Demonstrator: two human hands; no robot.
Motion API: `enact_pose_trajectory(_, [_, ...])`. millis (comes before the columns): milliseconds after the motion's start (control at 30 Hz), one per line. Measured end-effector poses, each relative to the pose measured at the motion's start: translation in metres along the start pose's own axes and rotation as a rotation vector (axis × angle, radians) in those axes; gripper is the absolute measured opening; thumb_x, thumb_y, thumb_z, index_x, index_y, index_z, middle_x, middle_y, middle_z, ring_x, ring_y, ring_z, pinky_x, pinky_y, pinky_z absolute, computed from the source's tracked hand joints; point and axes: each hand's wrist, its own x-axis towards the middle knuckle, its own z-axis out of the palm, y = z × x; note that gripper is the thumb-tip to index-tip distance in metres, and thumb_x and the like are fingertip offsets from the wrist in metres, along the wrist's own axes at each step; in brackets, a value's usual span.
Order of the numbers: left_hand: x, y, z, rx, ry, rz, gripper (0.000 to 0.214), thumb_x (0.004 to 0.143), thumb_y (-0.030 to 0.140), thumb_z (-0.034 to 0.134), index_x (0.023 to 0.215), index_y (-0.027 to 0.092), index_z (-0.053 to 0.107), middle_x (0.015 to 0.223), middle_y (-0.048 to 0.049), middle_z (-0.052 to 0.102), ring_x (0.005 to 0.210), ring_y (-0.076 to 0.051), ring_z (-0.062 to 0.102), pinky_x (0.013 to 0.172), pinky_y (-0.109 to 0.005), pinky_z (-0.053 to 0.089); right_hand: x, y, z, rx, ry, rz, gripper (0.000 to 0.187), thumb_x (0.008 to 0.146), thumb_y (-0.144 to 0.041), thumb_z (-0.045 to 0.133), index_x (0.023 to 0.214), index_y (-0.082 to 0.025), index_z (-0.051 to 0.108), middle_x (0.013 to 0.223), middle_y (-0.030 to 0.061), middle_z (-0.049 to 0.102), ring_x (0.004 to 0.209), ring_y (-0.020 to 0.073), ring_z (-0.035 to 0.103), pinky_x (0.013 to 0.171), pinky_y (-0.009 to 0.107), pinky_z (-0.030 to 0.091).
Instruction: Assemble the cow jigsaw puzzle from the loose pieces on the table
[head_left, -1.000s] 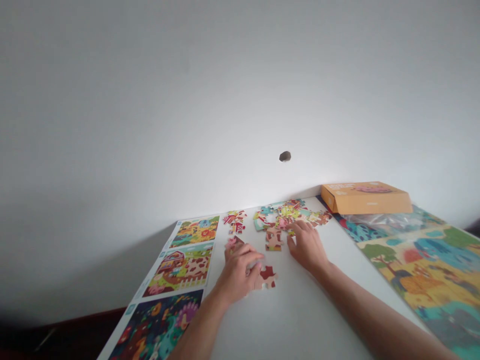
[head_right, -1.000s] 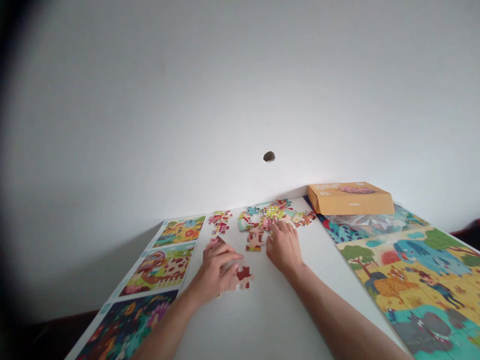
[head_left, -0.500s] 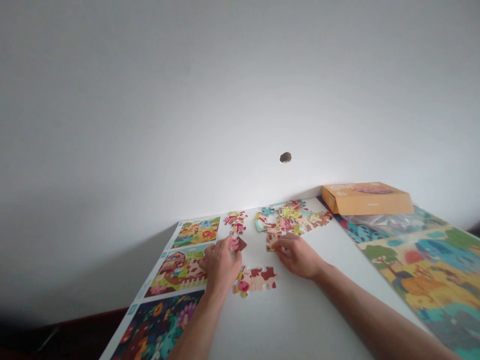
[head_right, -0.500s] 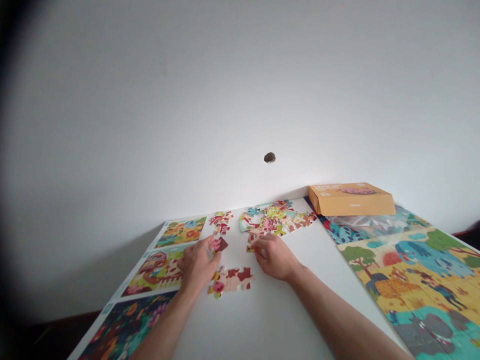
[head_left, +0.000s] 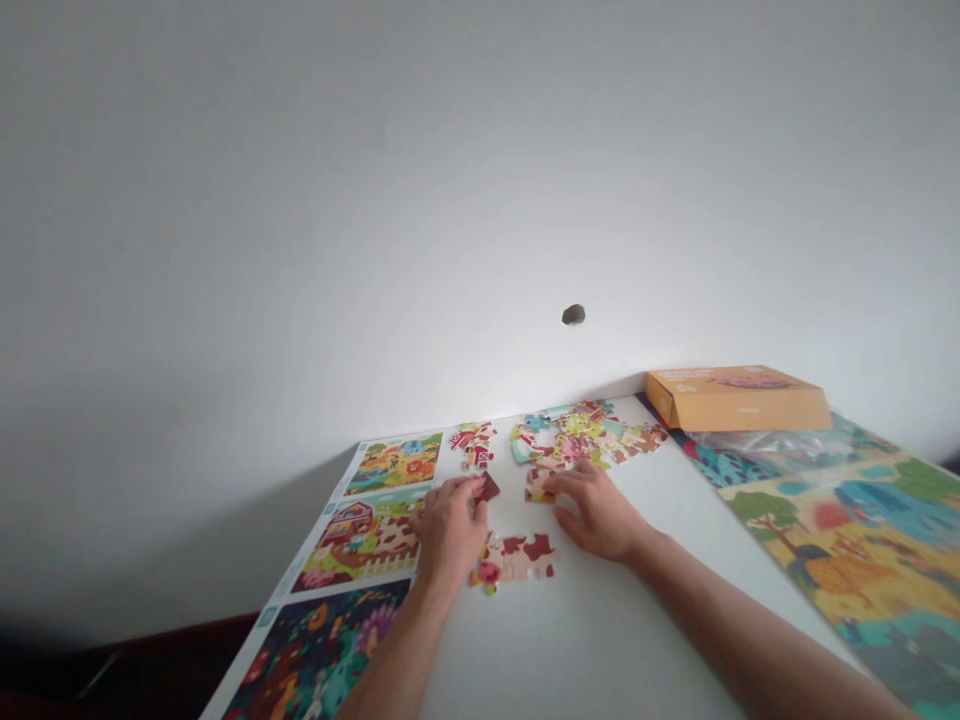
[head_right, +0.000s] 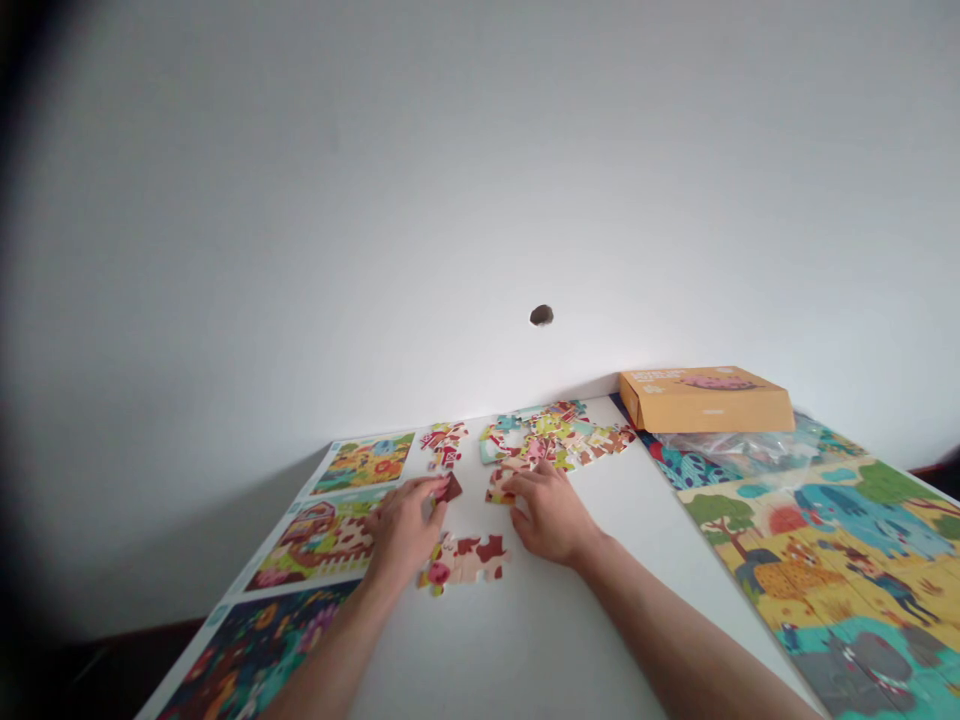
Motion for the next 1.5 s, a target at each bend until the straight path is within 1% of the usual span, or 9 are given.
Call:
enact_pose_trajectory(167, [-0.004, 0.004, -0.002, -0.049, -0.049, 0.226, 0.031, 0.086, 0.023, 0.062, 0.113, 0.035, 0.072, 0.128, -0.002, 0.063, 0.112, -0.026, 0.058, 0.099, -0.044, 0.042, -0.002, -0.011, -0.001, 0.013, -0.164, -0.056, 0.052, 0.083, -0.031, 0.063, 0.134, -0.03, 0.056, 0.137, -0.0009, 0.06, 0.113, 0.028, 0.048, 0.101, 0.044, 0.036])
enact_pose_trajectory(267, [-0.007, 0.005, -0.003, -0.045, -0.108, 0.389, 0.028, 0.087, 0.029, 0.064, 0.11, 0.043, 0.073, 0.137, 0.0012, 0.057, 0.119, -0.028, 0.053, 0.101, -0.049, 0.04, -0.001, -0.01, 0.001, -0.046, -0.125, -0.016, 0.048, 0.088, -0.036, 0.058, 0.135, -0.032, 0.054, 0.145, -0.0025, 0.052, 0.123, 0.0291, 0.042, 0.104, 0.046, 0.032])
enact_pose_trajectory(400, [-0.005, 0.003, -0.002, -0.022, -0.071, 0.332, 0.019, 0.088, 0.034, 0.063, 0.099, 0.041, 0.076, 0.134, 0.0013, 0.06, 0.119, -0.031, 0.052, 0.1, -0.053, 0.039, 0.001, -0.001, 0.003, -0.153, -0.034, 0.127, 0.043, 0.089, -0.033, 0.053, 0.132, -0.026, 0.057, 0.145, 0.0023, 0.053, 0.128, 0.0304, 0.039, 0.103, 0.05, 0.03])
enact_pose_trajectory(567, [0.002, -0.007, 0.006, -0.048, 0.046, 0.223, 0.013, 0.086, 0.029, 0.063, 0.09, 0.03, 0.076, 0.117, -0.0017, 0.068, 0.108, -0.027, 0.059, 0.097, -0.046, 0.045, 0.003, 0.007, 0.005, -0.193, 0.007, 0.206, 0.042, 0.086, -0.024, 0.052, 0.127, -0.025, 0.06, 0.131, 0.0036, 0.063, 0.126, 0.0294, 0.042, 0.102, 0.048, 0.031])
enact_pose_trajectory(767, [0.006, -0.011, 0.013, -0.093, 0.05, 0.329, 0.006, 0.081, 0.027, 0.068, 0.085, 0.022, 0.069, 0.115, -0.0054, 0.069, 0.109, -0.027, 0.06, 0.099, -0.044, 0.045, 0.004, 0.004, 0.008, -0.215, -0.066, 0.133, 0.055, 0.088, -0.031, 0.051, 0.143, -0.029, 0.044, 0.155, 0.0027, 0.039, 0.143, 0.033, 0.023, 0.109, 0.057, 0.023])
enact_pose_trajectory(867, [0.005, -0.009, 0.01, -0.097, 0.048, 0.324, 0.004, 0.081, 0.025, 0.068, 0.081, 0.022, 0.066, 0.116, -0.005, 0.069, 0.111, -0.027, 0.059, 0.1, -0.044, 0.045, 0.009, -0.002, 0.012, -0.278, -0.052, 0.11, 0.05, 0.088, -0.021, 0.046, 0.137, -0.028, 0.049, 0.157, 0.0026, 0.035, 0.144, 0.0305, 0.024, 0.113, 0.059, 0.017])
enact_pose_trajectory(1000, [0.003, -0.007, 0.007, -0.081, 0.028, 0.305, 0.004, 0.081, 0.024, 0.069, 0.082, 0.023, 0.064, 0.117, -0.0044, 0.069, 0.114, -0.028, 0.058, 0.1, -0.044, 0.045, 0.039, -0.01, 0.019, -0.333, -0.04, 0.094, 0.053, 0.084, -0.013, 0.044, 0.134, -0.026, 0.051, 0.154, 0.0047, 0.04, 0.14, 0.0292, 0.03, 0.112, 0.063, 0.016])
enact_pose_trajectory(1267, [0.004, -0.011, 0.01, -0.064, 0.005, 0.304, 0.008, 0.084, 0.027, 0.064, 0.09, 0.023, 0.067, 0.122, -0.0045, 0.066, 0.116, -0.027, 0.055, 0.103, -0.044, 0.043, 0.139, -0.006, 0.048, -0.319, -0.264, 0.101, 0.058, 0.09, -0.03, 0.051, 0.147, -0.031, 0.037, 0.151, 0.0046, 0.045, 0.14, 0.0312, 0.03, 0.108, 0.059, 0.027])
enact_pose_trajectory(1500, [0.003, -0.006, 0.007, -0.084, 0.019, 0.295, 0.006, 0.083, 0.026, 0.064, 0.087, 0.024, 0.067, 0.117, -0.0041, 0.067, 0.113, -0.026, 0.056, 0.102, -0.043, 0.043, 0.144, -0.004, 0.051, -0.391, -0.222, 0.17, 0.031, 0.092, -0.03, 0.049, 0.119, -0.023, 0.063, 0.132, 0.0138, 0.056, 0.127, 0.0321, 0.04, 0.105, 0.054, 0.026])
